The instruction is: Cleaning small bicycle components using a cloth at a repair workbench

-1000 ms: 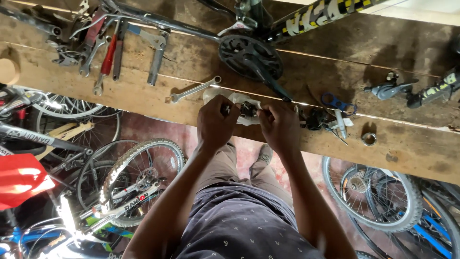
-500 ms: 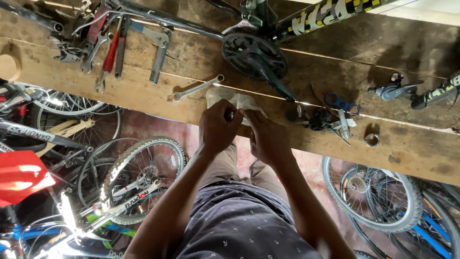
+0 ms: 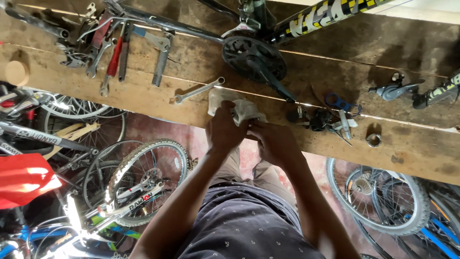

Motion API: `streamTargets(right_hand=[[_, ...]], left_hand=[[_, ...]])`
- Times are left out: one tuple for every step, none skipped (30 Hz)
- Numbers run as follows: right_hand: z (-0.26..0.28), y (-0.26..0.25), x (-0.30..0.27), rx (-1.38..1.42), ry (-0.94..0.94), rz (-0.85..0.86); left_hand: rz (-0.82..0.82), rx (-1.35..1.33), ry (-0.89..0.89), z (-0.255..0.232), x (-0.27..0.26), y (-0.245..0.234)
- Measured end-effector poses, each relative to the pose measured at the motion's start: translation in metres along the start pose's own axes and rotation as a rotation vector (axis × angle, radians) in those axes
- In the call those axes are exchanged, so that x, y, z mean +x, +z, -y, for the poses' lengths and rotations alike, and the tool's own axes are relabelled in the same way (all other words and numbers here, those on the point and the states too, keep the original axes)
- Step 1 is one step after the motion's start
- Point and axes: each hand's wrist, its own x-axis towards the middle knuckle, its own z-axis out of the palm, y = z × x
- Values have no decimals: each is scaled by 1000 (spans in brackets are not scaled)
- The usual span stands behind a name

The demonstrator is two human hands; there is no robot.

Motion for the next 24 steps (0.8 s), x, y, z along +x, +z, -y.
streamTargets(right_hand=[[3,-3,1,0,0,-1],[6,-6,2,6,41,-19],[8,-9,2,11,85,-36],[3,-5,3,11,87,-37],[0,0,3,-32,74,-90],[-4,4,4,-76,62,-143],[-5,6,5,-75,62,-144],[-5,7,6,-82,130,-113],[-6,8,8,-89,197,-81],[-6,2,9,-89,196,-83],[-6,-4,9,-65,195,-65],[-5,-9,9,-41,195,-48],[-5,-11,10,-41,193,-48],[-5,-12,11,-22,195,-45],[-5,-13,13,-2,197,-42],[-2,-20,13,-1,194,-43],[1,-26,13,36,198,-52],[3,-33,12,73,201,-61],[-1,-30,12,73,203,-59],[-4,-26,11,70,172,-71],[-8,-23,11,68,140,-82],[-11,-20,11,68,140,-79],[-14,-17,11,72,122,-70],[-17,-14,11,75,103,-61]], left_hand=[[-1,0,1,5,5,6],[-13,30,10,10,11,11],[-22,60,21,15,16,18],[-20,60,23,15,19,19],[-8,92,19,16,23,19],[4,124,14,18,26,19],[3,125,15,20,28,19],[19,114,17,22,31,20],[35,101,19,24,34,20],[33,102,19,24,37,17],[50,108,28,24,40,15],[67,114,36,24,42,13],[65,113,35,21,40,8],[75,104,34,18,37,4],[85,96,32,15,35,-2],[82,97,30,13,34,-5],[81,70,43,11,31,-8],[79,44,56,9,30,-11],[81,43,55,11,31,-9],[77,43,63,12,32,-7],[73,41,70,14,33,-5],[74,40,68,14,32,-4],[66,52,79,14,32,-4],[58,64,89,14,31,-3]])
